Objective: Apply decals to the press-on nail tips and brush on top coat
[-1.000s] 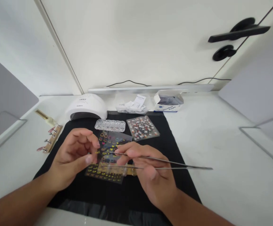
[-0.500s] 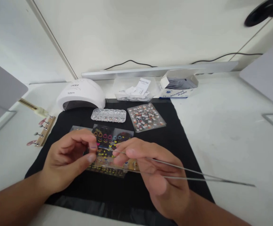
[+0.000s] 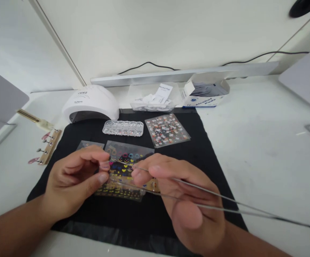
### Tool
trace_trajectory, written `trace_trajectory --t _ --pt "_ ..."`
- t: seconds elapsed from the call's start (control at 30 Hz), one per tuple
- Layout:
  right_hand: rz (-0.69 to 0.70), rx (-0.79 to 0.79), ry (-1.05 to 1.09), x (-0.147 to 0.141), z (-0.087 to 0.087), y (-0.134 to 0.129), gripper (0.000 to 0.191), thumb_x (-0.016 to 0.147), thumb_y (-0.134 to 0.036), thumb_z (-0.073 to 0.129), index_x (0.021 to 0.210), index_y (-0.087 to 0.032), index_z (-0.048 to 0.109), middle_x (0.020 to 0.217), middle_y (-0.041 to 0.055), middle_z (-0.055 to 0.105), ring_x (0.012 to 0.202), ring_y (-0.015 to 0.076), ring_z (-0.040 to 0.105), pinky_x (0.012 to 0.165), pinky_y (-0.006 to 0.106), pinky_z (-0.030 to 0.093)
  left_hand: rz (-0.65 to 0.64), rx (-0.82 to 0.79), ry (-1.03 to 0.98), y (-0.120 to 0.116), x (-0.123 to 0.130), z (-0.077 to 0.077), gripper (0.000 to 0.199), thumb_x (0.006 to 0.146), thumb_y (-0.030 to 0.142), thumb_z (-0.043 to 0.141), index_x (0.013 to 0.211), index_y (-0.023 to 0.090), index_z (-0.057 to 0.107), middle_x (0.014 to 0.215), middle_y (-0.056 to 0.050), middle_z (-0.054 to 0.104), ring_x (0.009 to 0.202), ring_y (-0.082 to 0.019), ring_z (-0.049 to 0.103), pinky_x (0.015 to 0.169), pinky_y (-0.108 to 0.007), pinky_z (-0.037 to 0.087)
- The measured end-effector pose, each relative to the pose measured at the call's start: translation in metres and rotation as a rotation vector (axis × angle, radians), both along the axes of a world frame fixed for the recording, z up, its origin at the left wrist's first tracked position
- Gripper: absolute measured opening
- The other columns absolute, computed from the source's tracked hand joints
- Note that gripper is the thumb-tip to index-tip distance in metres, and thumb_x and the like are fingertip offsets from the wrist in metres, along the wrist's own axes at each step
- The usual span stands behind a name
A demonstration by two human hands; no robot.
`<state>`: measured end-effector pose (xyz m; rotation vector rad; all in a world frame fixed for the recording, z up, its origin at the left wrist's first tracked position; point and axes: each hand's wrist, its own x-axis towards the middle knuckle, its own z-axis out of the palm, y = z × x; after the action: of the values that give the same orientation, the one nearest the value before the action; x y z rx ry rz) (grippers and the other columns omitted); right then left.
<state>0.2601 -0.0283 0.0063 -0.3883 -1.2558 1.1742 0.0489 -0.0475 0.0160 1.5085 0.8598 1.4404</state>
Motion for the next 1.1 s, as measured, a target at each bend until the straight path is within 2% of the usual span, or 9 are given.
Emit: trace_trajectory --t 0.23,0.37,0.53,0.73,0.93,1.1 --pt "-0.017 0.038 -0.026 0.0004 0.0040 0.0014 0.036 0.094 -0.053 0.068 0.111 -0.026 0.083 0.081 0.0057 0.082 0.075 0.0268 0.073 0.079 0.048 0.065 0.021 0.023 0.033 0.0002 -0.0003 -0.0019 0.033 0.086 0.002 0.074 0.108 0.026 0.079 0.084 -0.001 0.069 0.069 -0.011 0.064 0.067 -0.022 0.057" --pt "-0.011 0.084 -0.044 0.0052 -0.0002 -0.0003 0.037 0.097 -0.052 0.065 0.114 -0.023 0.081 0.083 0.0063 0.081 0.078 0.0259 0.072 0.082 0.046 0.062 0.022 0.039 0.066 -0.0007 -0.0024 -0.0024 0.035 0.086 0.000 0.073 0.109 0.026 0.078 0.086 -0.001 0.069 0.072 -0.012 0.065 0.069 -0.022 0.056" --pt "-0.075 0.118 -0.094 0.0076 -0.0033 -0.0046 0.035 0.100 -0.051 0.059 0.112 -0.027 0.082 0.082 0.0049 0.080 0.078 0.0255 0.071 0.081 0.045 0.061 0.051 0.064 0.073 -0.0002 -0.0027 -0.0014 0.028 0.087 0.003 0.073 0.104 0.024 0.080 0.085 -0.004 0.071 0.074 -0.015 0.066 0.070 -0.025 0.058" --pt "-0.057 0.117 -0.036 0.0049 -0.0014 -0.0032 0.038 0.102 -0.047 0.055 0.110 -0.023 0.083 0.083 0.0055 0.081 0.081 0.0251 0.071 0.083 0.043 0.061 0.025 0.084 0.062 0.0008 -0.0031 -0.0029 0.032 0.087 0.001 0.072 0.106 0.025 0.079 0.086 -0.003 0.070 0.075 -0.014 0.065 0.070 -0.025 0.056" --pt "-0.090 0.114 -0.083 0.0065 0.0008 -0.0040 0.034 0.103 -0.044 0.055 0.110 -0.025 0.083 0.084 0.0038 0.081 0.081 0.0238 0.072 0.084 0.042 0.061 -0.011 0.147 0.052 0.0030 -0.0038 -0.0043 0.032 0.085 -0.004 0.069 0.105 0.021 0.075 0.088 -0.002 0.067 0.078 -0.012 0.064 0.073 -0.021 0.055" --pt "-0.139 0.117 -0.113 0.0072 0.0040 -0.0056 0.033 0.103 -0.046 0.057 0.107 -0.028 0.083 0.080 0.0031 0.081 0.077 0.0225 0.072 0.081 0.040 0.063 -0.027 0.098 0.004 0.0022 -0.0023 -0.0054 0.035 0.084 -0.005 0.068 0.105 0.022 0.072 0.088 -0.001 0.066 0.076 -0.011 0.062 0.074 -0.020 0.054"
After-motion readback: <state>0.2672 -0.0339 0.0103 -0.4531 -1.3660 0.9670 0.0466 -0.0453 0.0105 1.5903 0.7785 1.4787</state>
